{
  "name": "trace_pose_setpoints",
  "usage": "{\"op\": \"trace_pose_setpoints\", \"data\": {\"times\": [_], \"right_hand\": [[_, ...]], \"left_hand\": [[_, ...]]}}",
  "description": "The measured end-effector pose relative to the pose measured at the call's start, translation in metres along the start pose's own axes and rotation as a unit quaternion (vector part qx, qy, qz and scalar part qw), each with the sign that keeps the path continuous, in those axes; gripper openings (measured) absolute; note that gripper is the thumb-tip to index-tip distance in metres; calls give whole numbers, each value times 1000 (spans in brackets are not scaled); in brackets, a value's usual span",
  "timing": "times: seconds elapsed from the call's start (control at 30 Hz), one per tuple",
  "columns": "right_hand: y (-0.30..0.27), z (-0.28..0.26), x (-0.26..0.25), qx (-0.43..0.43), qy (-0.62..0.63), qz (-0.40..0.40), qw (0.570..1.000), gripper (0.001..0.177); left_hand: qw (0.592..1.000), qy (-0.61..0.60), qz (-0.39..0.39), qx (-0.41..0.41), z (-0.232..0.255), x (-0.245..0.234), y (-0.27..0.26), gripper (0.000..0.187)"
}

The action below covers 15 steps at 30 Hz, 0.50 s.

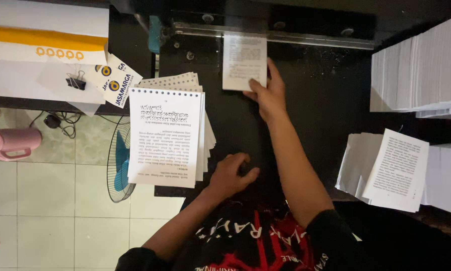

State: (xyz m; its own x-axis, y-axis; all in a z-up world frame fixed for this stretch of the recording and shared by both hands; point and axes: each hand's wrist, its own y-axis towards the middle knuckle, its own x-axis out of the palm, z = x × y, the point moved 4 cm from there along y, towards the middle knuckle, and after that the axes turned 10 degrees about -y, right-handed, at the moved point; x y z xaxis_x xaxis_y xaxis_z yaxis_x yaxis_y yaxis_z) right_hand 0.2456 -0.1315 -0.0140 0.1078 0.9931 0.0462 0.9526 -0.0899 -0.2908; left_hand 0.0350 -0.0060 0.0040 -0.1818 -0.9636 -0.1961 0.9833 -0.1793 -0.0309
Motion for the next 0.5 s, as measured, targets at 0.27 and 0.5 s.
{"op": "trace_pose_setpoints", "data": {"times": [0.27, 0.5], "right_hand": [[-103, -23, -64, -16, -25, -26, 999, 83], [-160, 15, -104, 12, 52, -98, 994, 86]], "left_hand": [[991, -120, 55, -37, 3, -11, 7, 30], [840, -533, 2, -98, -2, 34, 51, 69]]}}
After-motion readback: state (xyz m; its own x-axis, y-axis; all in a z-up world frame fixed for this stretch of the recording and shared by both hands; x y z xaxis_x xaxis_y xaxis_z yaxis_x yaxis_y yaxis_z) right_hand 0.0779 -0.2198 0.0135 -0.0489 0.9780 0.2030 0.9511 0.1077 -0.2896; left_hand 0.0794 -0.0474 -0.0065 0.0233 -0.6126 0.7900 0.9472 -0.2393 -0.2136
